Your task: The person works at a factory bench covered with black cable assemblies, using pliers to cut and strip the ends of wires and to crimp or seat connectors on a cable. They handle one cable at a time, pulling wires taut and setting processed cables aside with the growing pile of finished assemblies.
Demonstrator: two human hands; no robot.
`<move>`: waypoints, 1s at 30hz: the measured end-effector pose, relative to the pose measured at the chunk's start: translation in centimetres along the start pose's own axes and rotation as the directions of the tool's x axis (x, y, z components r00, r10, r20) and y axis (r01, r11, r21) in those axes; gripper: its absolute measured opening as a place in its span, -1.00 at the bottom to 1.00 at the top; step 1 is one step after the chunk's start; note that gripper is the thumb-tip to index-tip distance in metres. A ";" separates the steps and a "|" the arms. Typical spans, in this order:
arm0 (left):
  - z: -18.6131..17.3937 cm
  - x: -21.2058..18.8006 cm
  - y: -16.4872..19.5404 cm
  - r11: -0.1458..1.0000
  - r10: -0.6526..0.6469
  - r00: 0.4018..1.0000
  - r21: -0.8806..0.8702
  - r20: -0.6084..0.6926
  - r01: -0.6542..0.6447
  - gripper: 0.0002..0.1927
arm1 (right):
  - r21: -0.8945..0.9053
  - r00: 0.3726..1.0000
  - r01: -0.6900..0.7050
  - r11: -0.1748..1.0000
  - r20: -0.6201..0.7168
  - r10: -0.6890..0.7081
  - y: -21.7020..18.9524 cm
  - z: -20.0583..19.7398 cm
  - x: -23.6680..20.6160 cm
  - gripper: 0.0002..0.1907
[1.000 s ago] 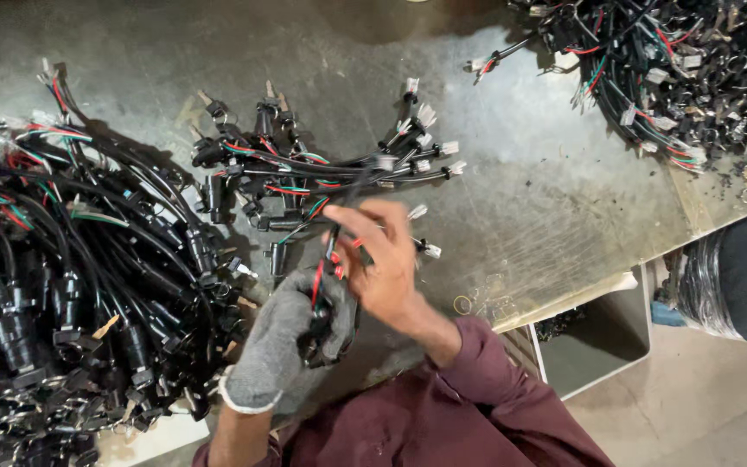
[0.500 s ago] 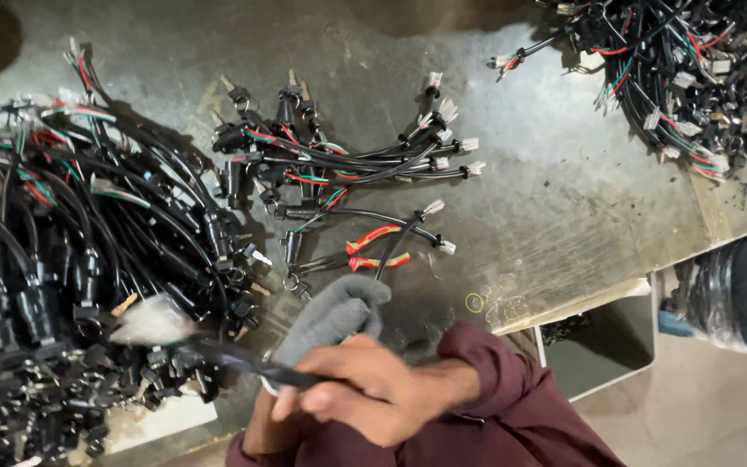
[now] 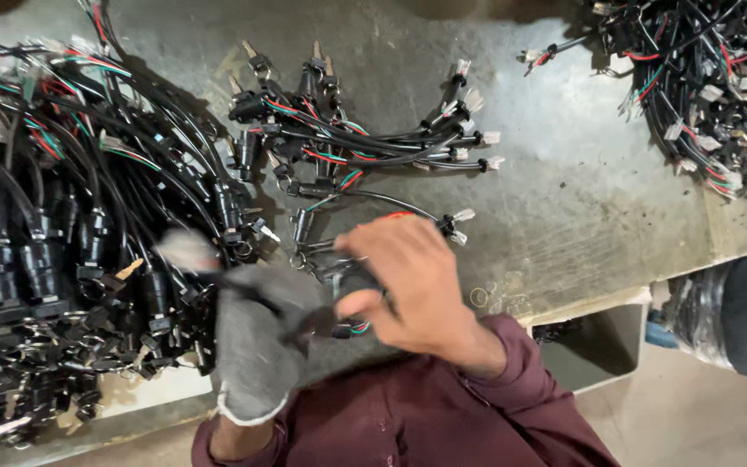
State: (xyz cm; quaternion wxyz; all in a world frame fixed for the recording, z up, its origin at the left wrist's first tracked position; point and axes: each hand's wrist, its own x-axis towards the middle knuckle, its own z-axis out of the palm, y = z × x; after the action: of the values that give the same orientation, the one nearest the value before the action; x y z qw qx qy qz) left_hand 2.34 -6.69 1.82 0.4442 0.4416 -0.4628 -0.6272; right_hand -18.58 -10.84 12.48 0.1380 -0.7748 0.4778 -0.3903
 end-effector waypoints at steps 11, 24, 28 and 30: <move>6.0 1.7 4.9 0.868 0.279 0.752 0.178 0.597 -0.464 -0.70 | 0.994 0.991 -0.103 0.029 0.100 0.083 1.8 -6.1 -2.9 -0.48; -0.2 5.1 5.7 0.967 -0.199 0.970 -0.134 0.142 0.218 -0.66 | 0.750 0.862 -0.507 0.424 0.442 0.248 5.6 8.6 -6.1 -0.45; 0.2 4.7 4.7 0.949 0.260 0.963 0.200 -0.066 -0.242 -0.71 | 0.589 0.756 -0.654 0.474 0.498 0.425 7.6 9.3 -9.6 -0.48; 0.6 4.4 3.8 0.942 0.322 0.947 0.097 0.002 -0.321 -0.75 | 0.586 0.899 -0.430 0.686 0.343 0.271 8.3 9.0 -9.4 -0.49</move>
State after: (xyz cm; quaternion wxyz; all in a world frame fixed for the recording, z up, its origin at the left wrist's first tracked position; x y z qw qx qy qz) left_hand 1.39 -11.52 5.02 0.5221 0.3854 -0.5551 -0.5204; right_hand -19.47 -8.46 -2.74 0.5241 -0.6111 0.4334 -0.4052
